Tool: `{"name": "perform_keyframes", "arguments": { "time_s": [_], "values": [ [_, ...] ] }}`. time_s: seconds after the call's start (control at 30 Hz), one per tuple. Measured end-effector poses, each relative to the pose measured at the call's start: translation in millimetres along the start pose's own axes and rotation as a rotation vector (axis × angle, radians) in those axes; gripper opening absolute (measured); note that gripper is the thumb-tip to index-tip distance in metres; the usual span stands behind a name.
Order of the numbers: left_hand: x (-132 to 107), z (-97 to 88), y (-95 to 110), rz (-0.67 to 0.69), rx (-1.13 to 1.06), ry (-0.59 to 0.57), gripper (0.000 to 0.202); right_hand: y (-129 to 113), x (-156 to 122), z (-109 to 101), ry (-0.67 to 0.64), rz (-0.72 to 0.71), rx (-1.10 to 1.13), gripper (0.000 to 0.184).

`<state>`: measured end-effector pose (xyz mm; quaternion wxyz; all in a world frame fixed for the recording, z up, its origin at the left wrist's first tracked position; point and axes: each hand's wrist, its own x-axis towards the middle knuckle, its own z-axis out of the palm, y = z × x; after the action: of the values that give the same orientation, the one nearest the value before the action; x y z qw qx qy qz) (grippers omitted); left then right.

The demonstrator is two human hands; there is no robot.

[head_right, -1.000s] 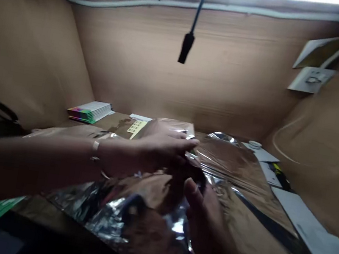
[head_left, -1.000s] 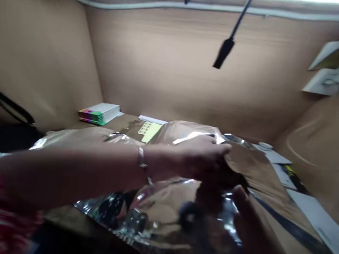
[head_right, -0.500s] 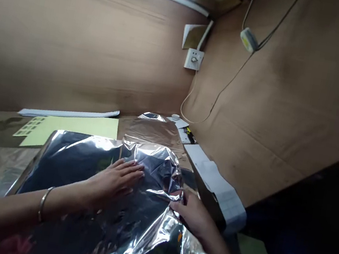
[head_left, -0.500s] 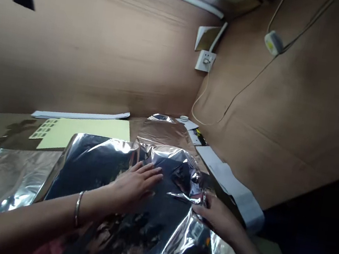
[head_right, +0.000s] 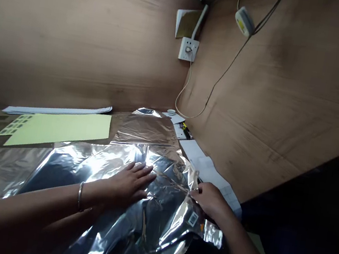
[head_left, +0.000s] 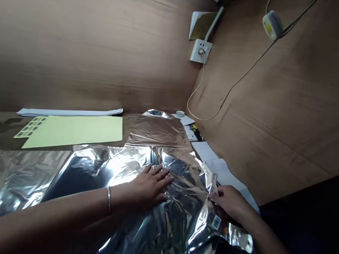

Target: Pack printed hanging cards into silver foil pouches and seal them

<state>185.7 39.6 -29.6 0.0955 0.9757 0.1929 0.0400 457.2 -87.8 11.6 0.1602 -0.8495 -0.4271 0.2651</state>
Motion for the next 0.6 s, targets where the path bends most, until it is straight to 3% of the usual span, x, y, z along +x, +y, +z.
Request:
{"name": "perform_keyframes", "arguments": {
  "time_s": [0.07,0.13,0.23,0.33,0.43,0.53,0.6],
  "values": [
    [-3.6,1.2,1.1,0.018,-0.009,0.013,0.061,-5.2,-11.3,-10.9,0.086,-0.072,-0.123,0.015],
    [-7.3,-0.6,2.0,0.029,-0.016,0.017,0.06,-10.6,-25.1,-14.6,0.158,-0.229,-0.255,0.036],
    [-11.2,-8.2,4.4,0.024,0.002,-0.01,0.061,-12.0,-39.0,-1.3,0.049,-0.405,-0.384,0.052],
    [-9.9,-22.3,11.3,-0.021,0.039,-0.07,0.06,-3.8,-40.0,23.1,-0.108,-0.432,-0.381,0.063],
    [-0.9,-36.4,22.8,-0.067,0.012,-0.051,0.038,4.8,-37.9,37.5,-0.101,-0.451,-0.369,0.067],
    [10.9,-36.0,32.6,-0.103,-0.03,0.121,0.041,5.6,-39.8,33.2,-0.103,-0.438,-0.377,0.069],
    [14.6,-25.3,35.3,-0.096,-0.041,0.133,0.054,0.9,-39.3,21.5,-0.1,-0.447,-0.402,0.066]
  ]
}}
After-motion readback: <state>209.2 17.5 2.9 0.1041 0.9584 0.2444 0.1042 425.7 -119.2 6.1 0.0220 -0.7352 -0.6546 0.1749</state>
